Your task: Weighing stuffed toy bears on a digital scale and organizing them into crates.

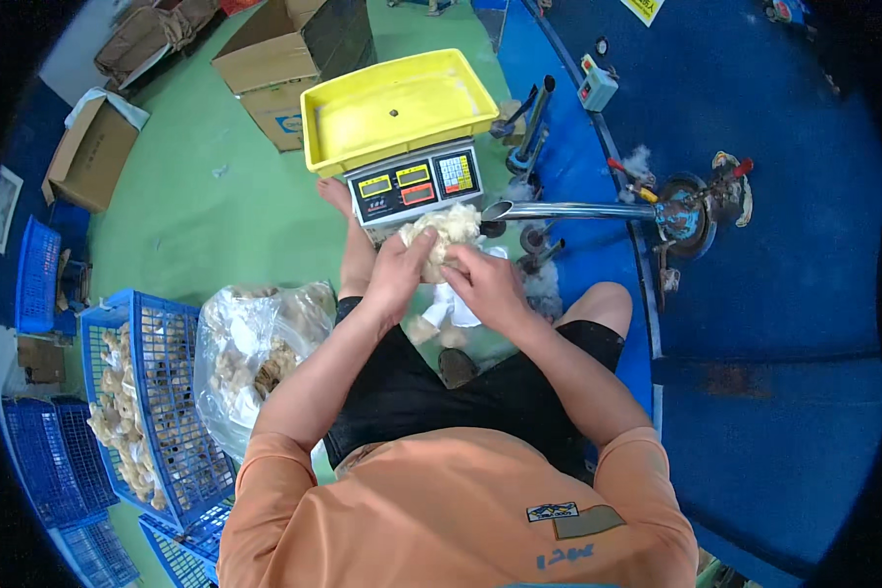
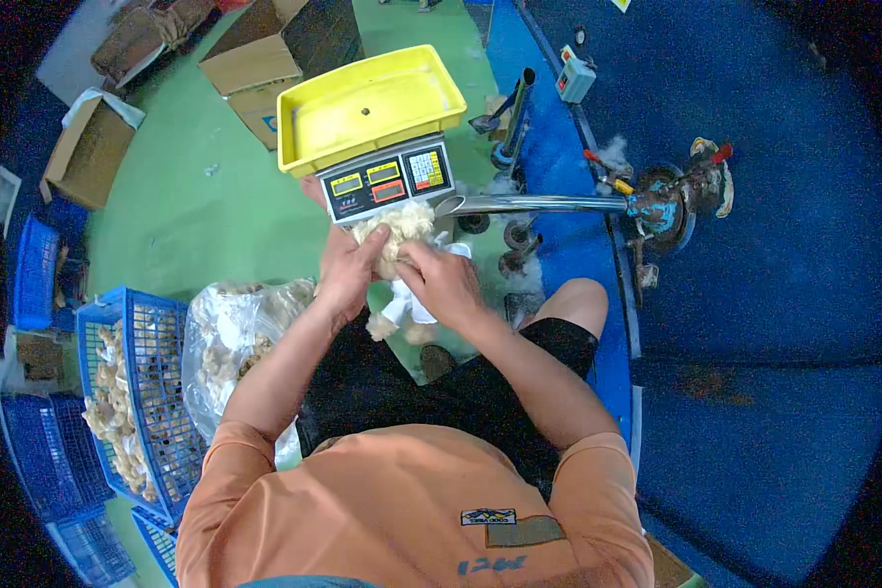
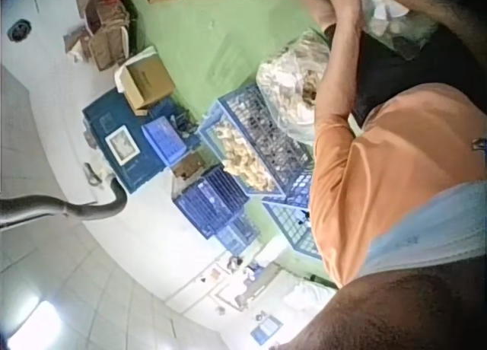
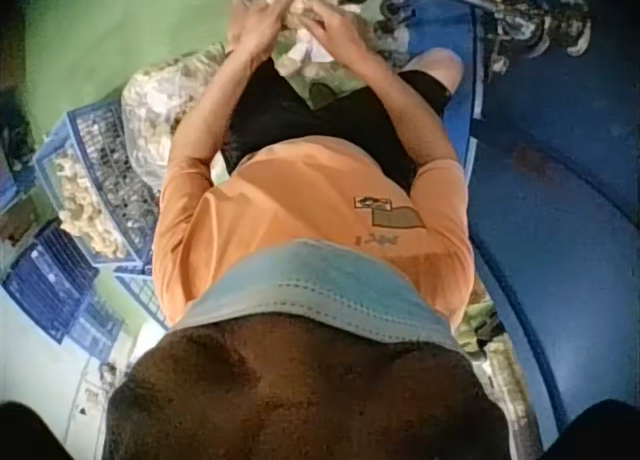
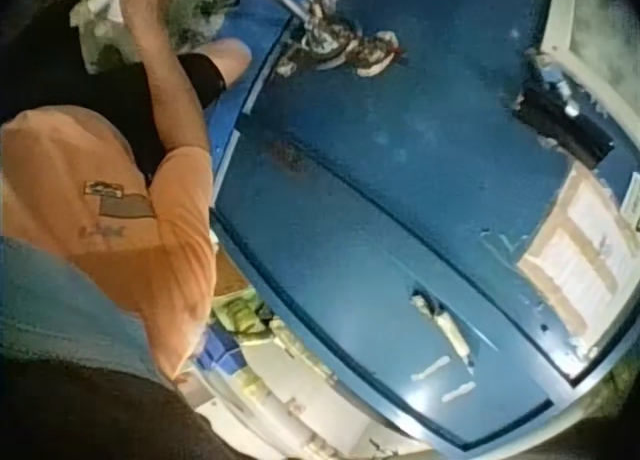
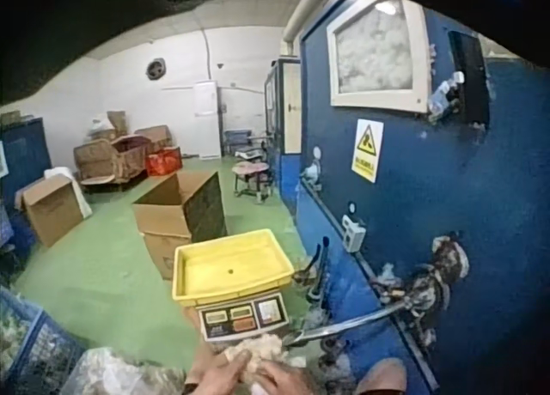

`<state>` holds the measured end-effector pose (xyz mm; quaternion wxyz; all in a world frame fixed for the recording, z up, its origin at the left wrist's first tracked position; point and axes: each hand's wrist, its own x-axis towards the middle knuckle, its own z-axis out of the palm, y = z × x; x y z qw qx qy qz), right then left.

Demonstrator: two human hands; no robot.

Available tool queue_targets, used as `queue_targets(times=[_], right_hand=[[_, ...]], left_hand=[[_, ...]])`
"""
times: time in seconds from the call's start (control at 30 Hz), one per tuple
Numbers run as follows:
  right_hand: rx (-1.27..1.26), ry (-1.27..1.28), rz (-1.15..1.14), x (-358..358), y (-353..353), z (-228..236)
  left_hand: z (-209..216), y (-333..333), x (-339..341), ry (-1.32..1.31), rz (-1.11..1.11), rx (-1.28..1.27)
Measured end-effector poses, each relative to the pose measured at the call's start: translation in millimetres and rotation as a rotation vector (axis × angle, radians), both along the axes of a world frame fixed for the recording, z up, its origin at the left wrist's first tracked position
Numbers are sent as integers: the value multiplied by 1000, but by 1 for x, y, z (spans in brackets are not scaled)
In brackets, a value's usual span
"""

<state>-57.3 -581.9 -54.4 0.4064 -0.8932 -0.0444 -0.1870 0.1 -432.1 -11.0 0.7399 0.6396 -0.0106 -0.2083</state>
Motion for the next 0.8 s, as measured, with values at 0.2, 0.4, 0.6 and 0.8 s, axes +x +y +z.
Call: queue_targets(times=[0.2,0.4,0.6,0.8], right_hand=[[-210,25,-1,1,-8,5],[-28,96,43,5,-22,-10],[-116,-174,-35,-3,-11,5],[-528,24,-58,-2,-18,9]], left_hand=[[-2,-6,9,-46,-30,4],[-13,-6,11,66,31,-32],[-7,-8,15,109,-29,102],[-1,-18,20,-400,-102,408]])
